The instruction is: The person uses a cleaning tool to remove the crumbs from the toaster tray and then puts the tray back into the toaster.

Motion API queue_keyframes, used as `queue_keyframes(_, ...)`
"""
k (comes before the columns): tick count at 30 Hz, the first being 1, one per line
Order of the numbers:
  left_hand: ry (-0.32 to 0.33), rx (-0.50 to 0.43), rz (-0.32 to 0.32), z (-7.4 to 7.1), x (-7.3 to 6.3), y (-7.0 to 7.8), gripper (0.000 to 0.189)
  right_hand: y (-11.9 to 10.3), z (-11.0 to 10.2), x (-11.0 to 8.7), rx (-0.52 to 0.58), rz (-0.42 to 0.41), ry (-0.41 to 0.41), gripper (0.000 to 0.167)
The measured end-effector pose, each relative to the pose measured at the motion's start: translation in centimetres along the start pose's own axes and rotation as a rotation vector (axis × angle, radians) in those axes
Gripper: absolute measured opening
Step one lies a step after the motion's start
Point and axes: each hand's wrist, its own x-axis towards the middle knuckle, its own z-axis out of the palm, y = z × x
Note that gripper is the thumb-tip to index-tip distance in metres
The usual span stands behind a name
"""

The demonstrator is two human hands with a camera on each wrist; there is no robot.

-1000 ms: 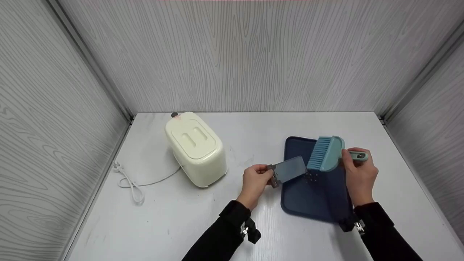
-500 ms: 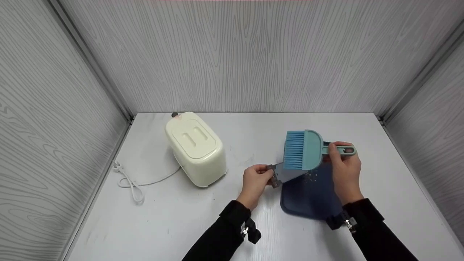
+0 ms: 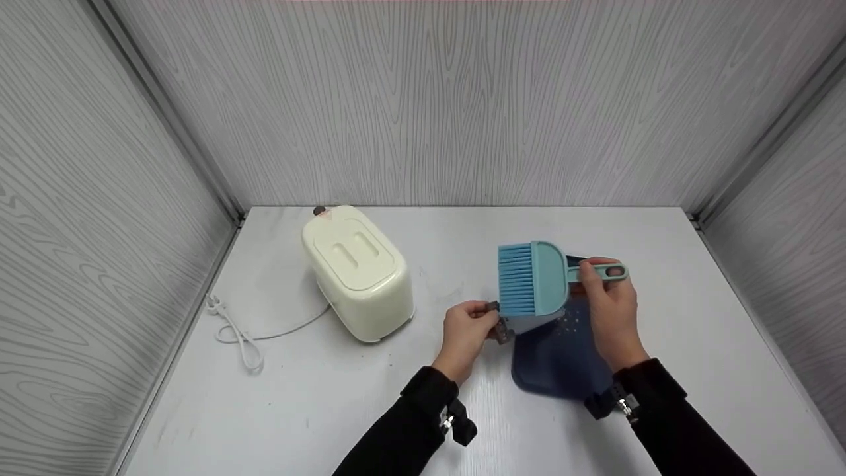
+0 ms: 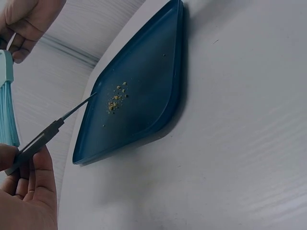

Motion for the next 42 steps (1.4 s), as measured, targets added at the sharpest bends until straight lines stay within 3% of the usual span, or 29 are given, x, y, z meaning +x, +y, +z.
queue_keyframes(7, -0.002, 0.015, -0.005, 0.0, -0.1, 0.1, 0.020, 0.4, -0.3, 0.2, -0.020, -0.013, -0.047, 0.039)
queue_keyframes(16, -0.030, 0.008, 0.006, -0.3, -0.4, 0.1, 0.021, 0.7, -0.5, 0.2, -0.162, -0.056, -0.083, 0.037)
queue_keyframes(42, -0.016, 0.063, 0.012, -0.2, -0.3, 0.0, 0.022, 2.0, -4.3, 0.6, -0.495, -0.138, 0.008, 0.040)
